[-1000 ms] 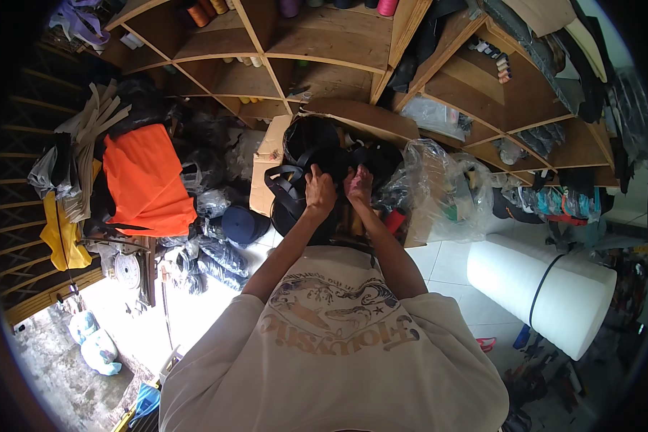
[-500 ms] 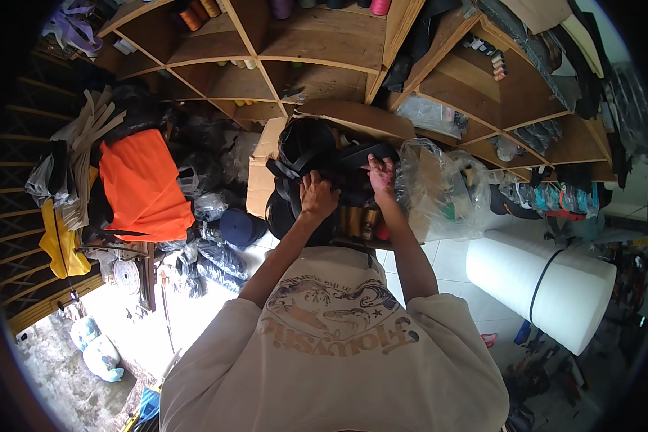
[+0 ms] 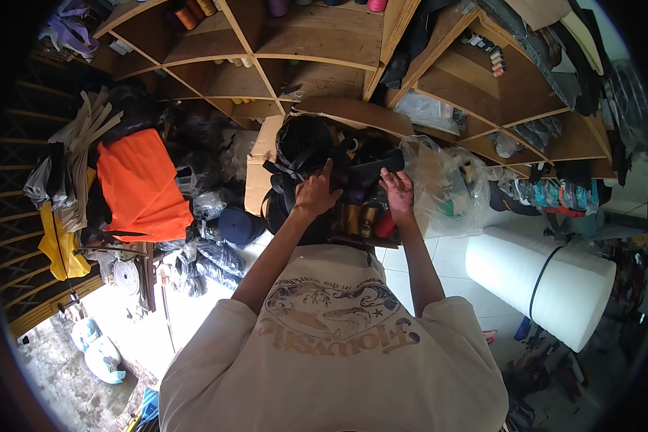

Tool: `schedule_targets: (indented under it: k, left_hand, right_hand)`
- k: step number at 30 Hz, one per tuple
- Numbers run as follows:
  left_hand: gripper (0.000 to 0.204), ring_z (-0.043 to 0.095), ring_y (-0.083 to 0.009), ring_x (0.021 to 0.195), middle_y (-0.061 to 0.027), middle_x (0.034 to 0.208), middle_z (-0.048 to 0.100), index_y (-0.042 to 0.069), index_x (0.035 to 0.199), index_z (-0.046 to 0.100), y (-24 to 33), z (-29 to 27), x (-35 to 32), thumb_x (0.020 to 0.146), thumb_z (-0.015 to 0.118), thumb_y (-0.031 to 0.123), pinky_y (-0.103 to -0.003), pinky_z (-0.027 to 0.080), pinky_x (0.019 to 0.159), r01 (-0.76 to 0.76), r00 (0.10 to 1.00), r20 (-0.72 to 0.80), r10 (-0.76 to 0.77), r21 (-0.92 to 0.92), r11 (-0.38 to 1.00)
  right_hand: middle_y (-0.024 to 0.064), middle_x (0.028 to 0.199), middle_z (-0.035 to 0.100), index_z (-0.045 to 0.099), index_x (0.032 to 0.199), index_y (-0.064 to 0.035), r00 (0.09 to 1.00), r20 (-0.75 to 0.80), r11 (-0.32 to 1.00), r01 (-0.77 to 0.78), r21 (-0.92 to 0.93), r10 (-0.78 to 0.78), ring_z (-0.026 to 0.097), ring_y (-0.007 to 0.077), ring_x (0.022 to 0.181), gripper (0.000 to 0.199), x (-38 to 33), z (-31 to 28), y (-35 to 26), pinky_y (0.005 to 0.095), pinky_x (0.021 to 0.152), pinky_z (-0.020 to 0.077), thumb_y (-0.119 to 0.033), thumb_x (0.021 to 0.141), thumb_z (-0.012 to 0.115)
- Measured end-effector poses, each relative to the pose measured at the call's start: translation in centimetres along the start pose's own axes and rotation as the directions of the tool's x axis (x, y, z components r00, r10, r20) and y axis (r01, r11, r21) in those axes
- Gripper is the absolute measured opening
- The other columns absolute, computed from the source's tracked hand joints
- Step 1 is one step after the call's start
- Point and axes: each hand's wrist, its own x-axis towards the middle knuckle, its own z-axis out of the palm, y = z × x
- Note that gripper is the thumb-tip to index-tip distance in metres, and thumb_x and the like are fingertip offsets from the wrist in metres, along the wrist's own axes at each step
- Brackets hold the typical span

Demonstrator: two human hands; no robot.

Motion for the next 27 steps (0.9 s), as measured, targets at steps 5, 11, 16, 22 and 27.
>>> schedule_targets:
  k: [5,11,16,22,27]
  left_hand:
    - [0.064,0.063,-0.0431,0.092,-0.0264,0.096,0.065,0.006,0.142,0.034,1.3,-0.6,-0.4,0.086,0.059,0.022,-0.051,0.050,0.085,-0.112,0.990,-0.094,0.107,-0.051,0.992]
    - [0.059,0.065,-0.0424,0.083,-0.0240,0.083,0.066,0.009,0.138,0.040,0.7,-1.2,0.0,0.083,0.060,0.011,-0.051,0.053,0.074,-0.008,1.000,-0.027,0.006,-0.081,0.997]
    - [0.039,0.066,-0.0377,0.080,-0.0240,0.085,0.066,0.015,0.124,0.058,0.6,-2.7,-1.2,0.085,0.062,0.019,-0.048,0.054,0.072,-0.097,0.989,-0.105,0.108,0.105,0.990]
    - [0.020,0.062,-0.0344,0.095,-0.0147,0.096,0.067,0.015,0.098,0.071,-1.2,-1.9,-0.9,0.083,0.066,0.027,-0.044,0.047,0.090,-0.302,0.951,-0.025,0.308,0.136,0.944]
    - [0.014,0.054,-0.0283,0.099,-0.0069,0.099,0.065,0.015,0.088,0.073,-0.5,-1.3,-1.6,0.084,0.064,0.024,-0.045,0.041,0.091,-0.361,0.931,-0.008,0.366,0.149,0.921]
  right_hand:
    - [-0.0007,0.084,0.062,0.059,0.085,-0.0070,0.990,-0.033,0.986,0.137,0.098,-0.134,0.059,0.0083,0.079,0.012,0.2,0.7,-2.8,0.0246,0.075,0.0486,-0.011,0.086,0.070]
    - [0.0021,0.093,0.068,0.068,0.103,-0.0032,0.938,0.048,0.940,0.341,0.027,-0.342,0.060,0.0085,0.086,0.017,-0.2,2.4,-6.4,0.0248,0.085,0.0469,-0.011,0.087,0.069]
    - [0.0013,0.081,0.065,0.066,0.103,0.0012,0.894,0.083,0.855,0.446,-0.265,-0.440,0.048,0.0072,0.072,0.023,0.3,2.0,-6.7,0.0240,0.072,0.0417,-0.018,0.090,0.066]
    - [0.0007,0.089,0.065,0.067,0.099,0.0013,0.913,0.080,0.856,0.402,-0.326,-0.399,0.055,0.0059,0.083,0.018,0.2,2.6,-7.0,0.0204,0.085,0.0420,-0.014,0.090,0.067]
    - [-0.0050,0.068,0.043,0.046,0.068,-0.0048,0.948,0.098,0.848,0.314,-0.427,-0.302,0.039,0.0033,0.066,0.031,1.4,1.7,-4.3,0.0188,0.083,0.0407,-0.013,0.090,0.066]
